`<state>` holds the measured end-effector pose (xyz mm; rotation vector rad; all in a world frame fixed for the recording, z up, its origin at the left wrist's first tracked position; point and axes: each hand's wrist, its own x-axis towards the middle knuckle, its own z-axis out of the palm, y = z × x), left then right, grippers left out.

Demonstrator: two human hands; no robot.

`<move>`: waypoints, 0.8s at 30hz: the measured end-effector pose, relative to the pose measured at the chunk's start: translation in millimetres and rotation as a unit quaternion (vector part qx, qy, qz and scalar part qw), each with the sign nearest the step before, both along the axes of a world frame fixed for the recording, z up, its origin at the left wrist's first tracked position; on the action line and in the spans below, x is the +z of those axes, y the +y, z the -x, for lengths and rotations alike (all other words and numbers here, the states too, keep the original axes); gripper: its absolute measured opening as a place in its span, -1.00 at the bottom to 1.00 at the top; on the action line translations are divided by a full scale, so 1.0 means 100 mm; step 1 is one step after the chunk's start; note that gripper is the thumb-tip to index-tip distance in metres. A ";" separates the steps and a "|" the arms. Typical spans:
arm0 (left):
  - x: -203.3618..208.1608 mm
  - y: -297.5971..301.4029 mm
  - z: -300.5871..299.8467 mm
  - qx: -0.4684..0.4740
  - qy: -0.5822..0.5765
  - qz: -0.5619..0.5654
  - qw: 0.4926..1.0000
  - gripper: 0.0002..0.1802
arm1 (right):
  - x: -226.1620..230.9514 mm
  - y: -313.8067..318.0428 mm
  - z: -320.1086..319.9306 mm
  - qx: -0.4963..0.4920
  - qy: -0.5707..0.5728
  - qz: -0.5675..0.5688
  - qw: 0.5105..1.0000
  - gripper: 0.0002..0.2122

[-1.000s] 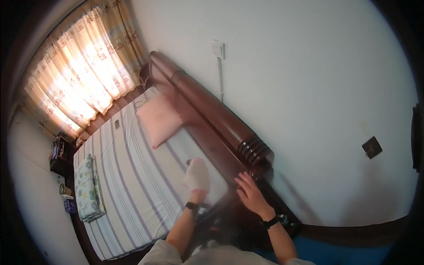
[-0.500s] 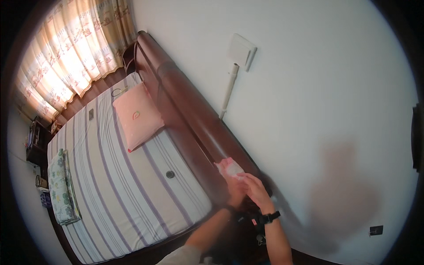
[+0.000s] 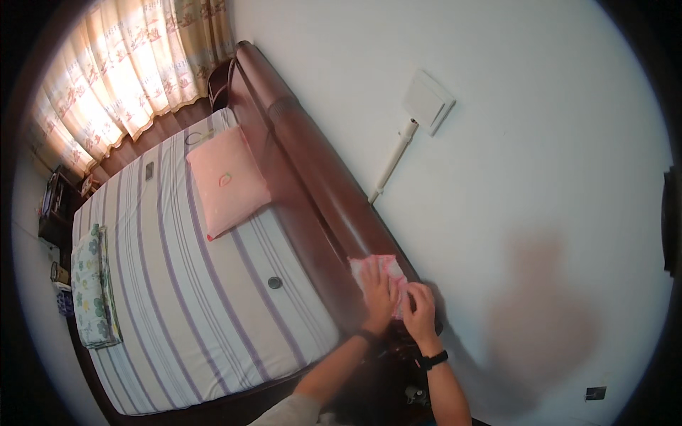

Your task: Clean the headboard of a wooden bed using a damp cloth.

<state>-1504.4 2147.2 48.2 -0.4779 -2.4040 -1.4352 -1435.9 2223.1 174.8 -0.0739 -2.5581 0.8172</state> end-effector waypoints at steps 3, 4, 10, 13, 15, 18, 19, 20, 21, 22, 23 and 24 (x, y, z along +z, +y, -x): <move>0.23 0.03 0.15 0.034 -0.013 -0.070 0.997 -0.32 | -0.03 0.07 -0.28 0.008 -0.082 -0.045 0.996 -0.66; 0.33 0.02 0.23 0.032 -0.011 -0.069 0.997 -0.32 | -0.06 0.10 -0.33 0.000 -0.103 -0.098 0.990 -0.61; 0.44 -0.18 1.09 0.091 -0.015 0.012 0.996 -0.08 | -0.01 -0.01 -0.23 0.023 -0.185 -0.145 0.972 -0.29; 0.36 -0.28 1.80 0.128 0.004 0.008 0.992 -0.08 | -0.05 0.01 -0.19 0.026 -0.228 -0.178 0.957 -0.19; 0.30 -0.38 2.39 0.179 -0.021 0.008 0.984 -0.09 | -0.14 0.04 -0.20 0.024 -0.239 -0.199 0.950 -0.11; 0.37 -0.48 3.12 0.209 -0.032 0.022 0.977 -0.12 | -0.23 0.08 -0.21 0.016 -0.257 -0.210 0.943 -0.10; 0.36 -0.55 3.36 0.214 -0.032 0.026 0.976 -0.12 | -0.26 0.08 -0.22 0.021 -0.257 -0.208 0.944 -0.10; 0.36 -0.63 3.61 0.222 -0.009 0.058 0.973 -0.13 | -0.29 0.07 -0.23 0.023 -0.258 -0.218 0.941 -0.11; 0.33 -0.69 3.86 0.228 0.015 0.088 0.970 -0.14 | -0.33 0.07 -0.25 0.022 -0.259 -0.230 0.938 -0.12; 0.35 -0.69 4.05 0.226 0.011 0.087 0.970 -0.14 | -0.35 0.10 -0.27 0.021 -0.263 -0.231 0.937 -0.12; 0.36 -0.71 4.22 0.228 0.015 0.121 0.966 -0.16 | -0.39 0.11 -0.31 0.021 -0.277 -0.231 0.933 -0.11; 0.37 -0.68 4.42 0.229 0.018 0.150 0.962 -0.17 | -0.45 0.18 -0.36 0.020 -0.291 -0.234 0.927 -0.10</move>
